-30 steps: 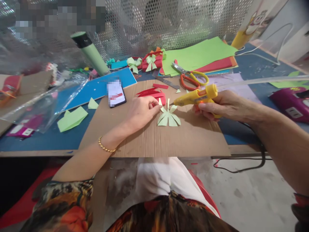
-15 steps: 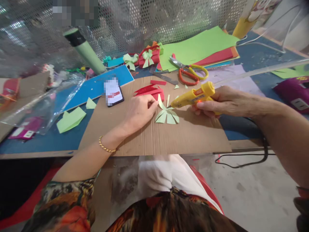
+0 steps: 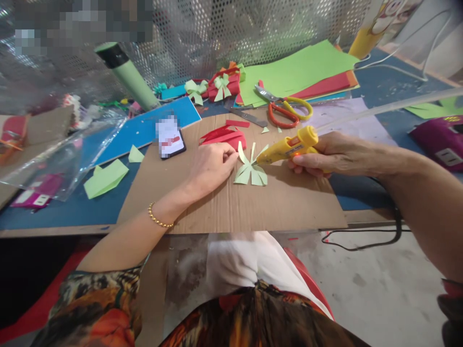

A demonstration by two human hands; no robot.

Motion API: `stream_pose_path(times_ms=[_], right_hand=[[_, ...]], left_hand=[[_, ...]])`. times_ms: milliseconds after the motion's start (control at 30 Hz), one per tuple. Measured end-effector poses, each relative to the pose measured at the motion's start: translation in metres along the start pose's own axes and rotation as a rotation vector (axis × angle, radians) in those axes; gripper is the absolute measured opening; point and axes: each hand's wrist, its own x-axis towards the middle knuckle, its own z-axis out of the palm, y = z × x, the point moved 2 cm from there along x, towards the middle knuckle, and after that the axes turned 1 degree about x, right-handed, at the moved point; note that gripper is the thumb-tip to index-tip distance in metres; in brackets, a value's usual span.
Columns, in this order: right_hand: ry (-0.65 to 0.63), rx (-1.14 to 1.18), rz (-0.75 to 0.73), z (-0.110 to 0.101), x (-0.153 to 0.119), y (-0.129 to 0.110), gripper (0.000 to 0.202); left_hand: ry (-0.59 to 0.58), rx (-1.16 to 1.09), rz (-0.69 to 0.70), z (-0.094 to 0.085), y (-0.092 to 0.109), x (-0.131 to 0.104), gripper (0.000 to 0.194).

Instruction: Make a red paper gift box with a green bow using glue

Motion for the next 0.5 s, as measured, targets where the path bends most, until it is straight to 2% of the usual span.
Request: stream_pose_path(times_ms=[300,500], right_hand=[[0.022,-0.042,0.040,0.001,-0.001,-0.009,0.090],[0.017,-0.055,0.013,0.001,-0.001,-0.010,0.085]], left_hand=[[-0.085,-0.168,-0.115,0.003,0.003,0.009,0.021],[-0.046,-0.267,-0.117,0.014,0.002,0.015,0.017]])
